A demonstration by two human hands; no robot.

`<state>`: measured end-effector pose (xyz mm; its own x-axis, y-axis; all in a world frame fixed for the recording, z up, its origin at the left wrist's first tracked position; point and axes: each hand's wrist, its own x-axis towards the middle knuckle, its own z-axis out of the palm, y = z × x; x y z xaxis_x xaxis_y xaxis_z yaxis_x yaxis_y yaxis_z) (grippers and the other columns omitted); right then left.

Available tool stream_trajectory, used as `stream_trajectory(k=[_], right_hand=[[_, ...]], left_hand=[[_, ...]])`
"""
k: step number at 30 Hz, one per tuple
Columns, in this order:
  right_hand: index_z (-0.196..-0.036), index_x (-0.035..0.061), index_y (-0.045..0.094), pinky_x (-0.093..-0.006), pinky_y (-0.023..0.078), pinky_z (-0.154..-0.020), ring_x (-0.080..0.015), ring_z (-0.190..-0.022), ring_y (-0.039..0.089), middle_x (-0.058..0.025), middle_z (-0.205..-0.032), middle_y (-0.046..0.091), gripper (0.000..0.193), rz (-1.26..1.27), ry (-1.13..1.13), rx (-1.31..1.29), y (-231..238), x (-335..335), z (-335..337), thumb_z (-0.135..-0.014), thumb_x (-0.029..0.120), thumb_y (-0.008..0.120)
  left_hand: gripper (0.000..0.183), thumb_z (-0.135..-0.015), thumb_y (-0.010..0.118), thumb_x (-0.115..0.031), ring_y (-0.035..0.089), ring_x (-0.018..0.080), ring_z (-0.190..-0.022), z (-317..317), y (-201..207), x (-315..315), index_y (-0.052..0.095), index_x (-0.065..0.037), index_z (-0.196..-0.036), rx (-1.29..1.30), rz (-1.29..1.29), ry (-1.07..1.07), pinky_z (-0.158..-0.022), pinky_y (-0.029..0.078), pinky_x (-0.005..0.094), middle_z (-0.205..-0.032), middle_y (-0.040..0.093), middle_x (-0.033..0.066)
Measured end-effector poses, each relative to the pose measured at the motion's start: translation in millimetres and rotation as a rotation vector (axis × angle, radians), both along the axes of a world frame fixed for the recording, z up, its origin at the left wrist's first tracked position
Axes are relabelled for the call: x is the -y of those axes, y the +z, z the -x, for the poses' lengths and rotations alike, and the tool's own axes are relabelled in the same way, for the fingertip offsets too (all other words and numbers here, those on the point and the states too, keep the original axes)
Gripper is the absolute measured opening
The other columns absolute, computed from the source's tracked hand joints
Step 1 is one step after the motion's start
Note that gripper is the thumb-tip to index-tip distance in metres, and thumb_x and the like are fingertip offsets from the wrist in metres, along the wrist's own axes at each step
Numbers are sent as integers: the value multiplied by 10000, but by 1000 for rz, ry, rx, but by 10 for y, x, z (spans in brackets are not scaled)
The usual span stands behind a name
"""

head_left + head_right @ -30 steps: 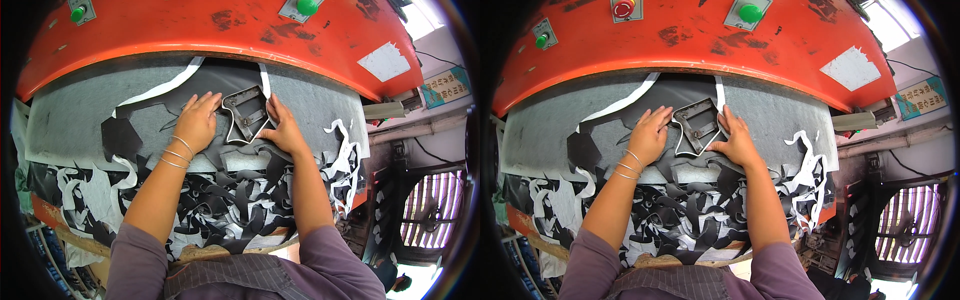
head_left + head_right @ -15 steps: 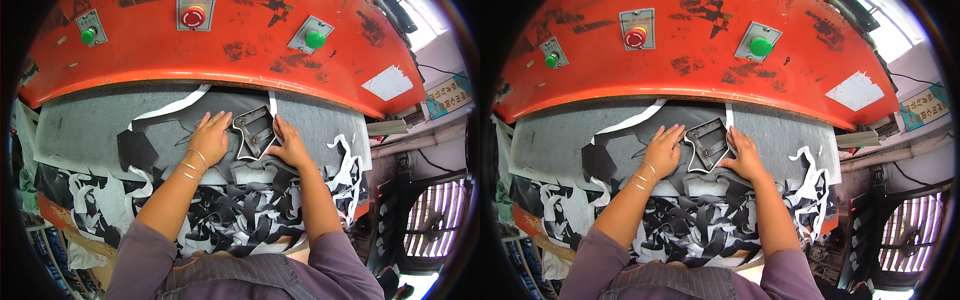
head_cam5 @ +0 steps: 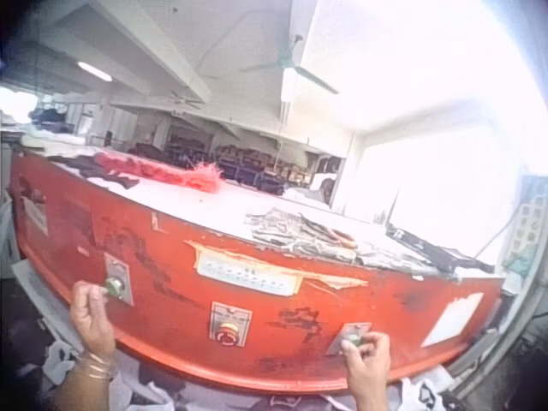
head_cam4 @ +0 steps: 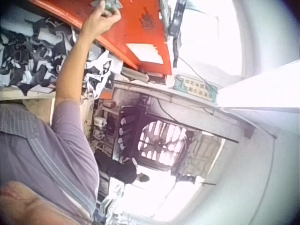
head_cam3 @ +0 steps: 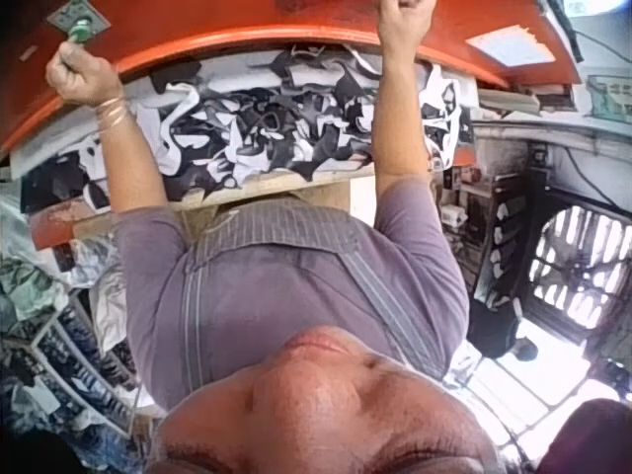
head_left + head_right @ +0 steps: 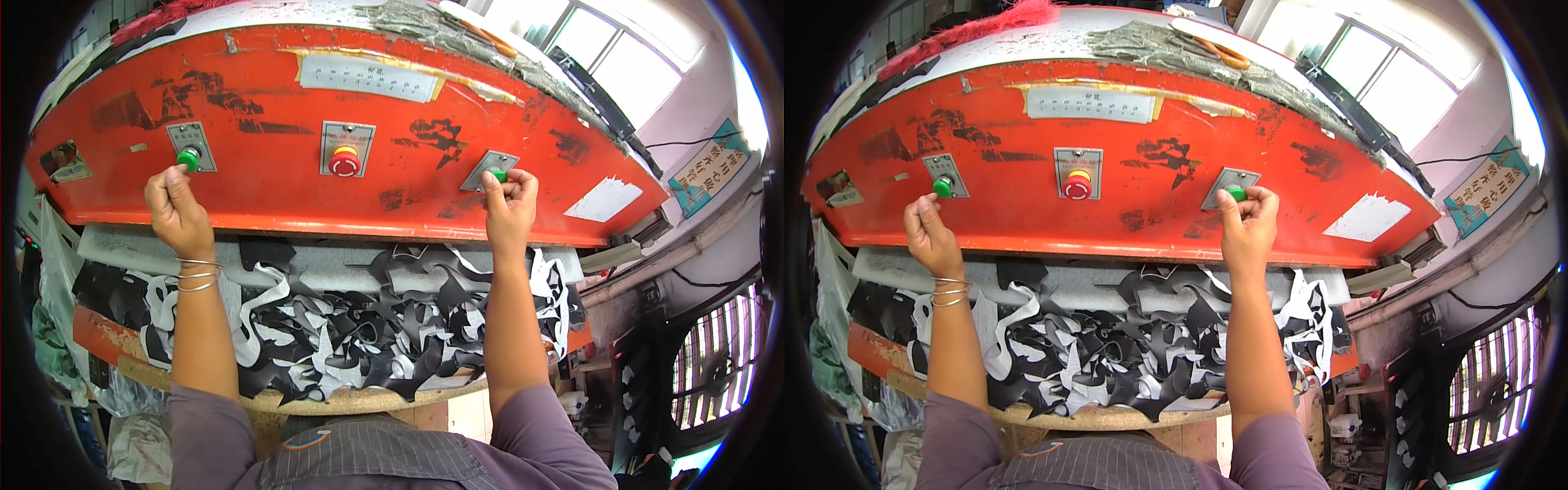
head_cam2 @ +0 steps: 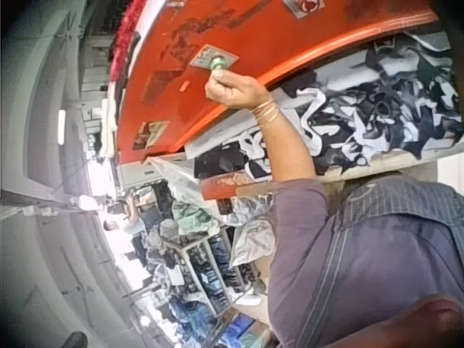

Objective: Cutting leather shapes using a manual metal die and an industrial press.

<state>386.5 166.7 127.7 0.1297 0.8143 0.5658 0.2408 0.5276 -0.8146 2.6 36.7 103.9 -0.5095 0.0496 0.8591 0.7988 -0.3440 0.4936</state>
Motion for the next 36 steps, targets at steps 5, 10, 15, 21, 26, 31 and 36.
stream_trajectory(k=[5, 10, 15, 21, 26, 31, 36], right_hand=[[-1044, 13, 459, -220, 402, -565, -73, -615, 485, -15, -716, 554, 353, -2, -11, -23, 107, 582, -137, -862, 161, 722], [-918, 18, 603, -420, 493, -667, -341, -735, 613, -143, -855, 617, 323, 19, 335, 604, -788, 1898, -388, -832, 302, 732], [-989, 35, 637, -387, 479, -816, -314, -925, 592, -123, -961, 628, 418, -28, 464, 1041, -1039, 3025, -431, -702, 293, 796], [-966, 59, 644, -368, 477, -790, -286, -875, 572, -105, -899, 603, 446, -39, 308, 1148, -1362, 3022, -478, -578, 179, 827], [-954, 60, 654, -372, 497, -771, -283, -877, 596, -107, -892, 624, 393, -7, 355, 1209, -1166, 2895, -524, -610, 195, 789], [-1050, 74, 692, -377, 505, -826, -321, -959, 621, -133, -1003, 667, 477, 683, 619, 1149, -401, 1952, -352, -768, 457, 732], [-1180, 22, 581, -457, 487, -877, -361, -1127, 532, -203, -1132, 601, 724, 272, 30, 1013, -466, 445, 254, -766, 609, 670]], left_hand=[[270, -989, 516, -154, 421, 107, -645, -13, 380, 712, 502, -12, -761, -194, 439, 12, -601, 382, 280, -691, 472, 30], [179, -855, 662, -185, 555, 228, -678, -1155, -323, 1634, 594, -61, -746, -31, 754, -620, -627, 462, 346, -729, 571, 72], [540, -673, 789, -398, 587, 275, -908, -1938, -852, 2508, 629, -93, -1089, -516, 1085, -612, -778, 481, 383, -955, 595, 77], [424, -635, 791, -192, 542, 276, -900, -2230, -999, 2501, 609, -80, -1001, -445, 1105, -462, -776, 425, 386, -895, 538, 83], [423, -622, 802, -214, 545, 285, -902, -2226, -968, 2325, 607, -79, -971, -418, 1146, -480, -779, 432, 394, -901, 543, 92], [380, -721, 756, -388, 595, 297, -893, -1883, -532, 1777, 663, -93, -942, -406, 1508, -739, -749, 473, 414, -889, 604, 96], [293, -825, 671, -355, 612, 321, -899, -1888, -384, 278, 669, -79, -921, -318, 1225, -748, -766, 493, 437, -898, 647, 117]])
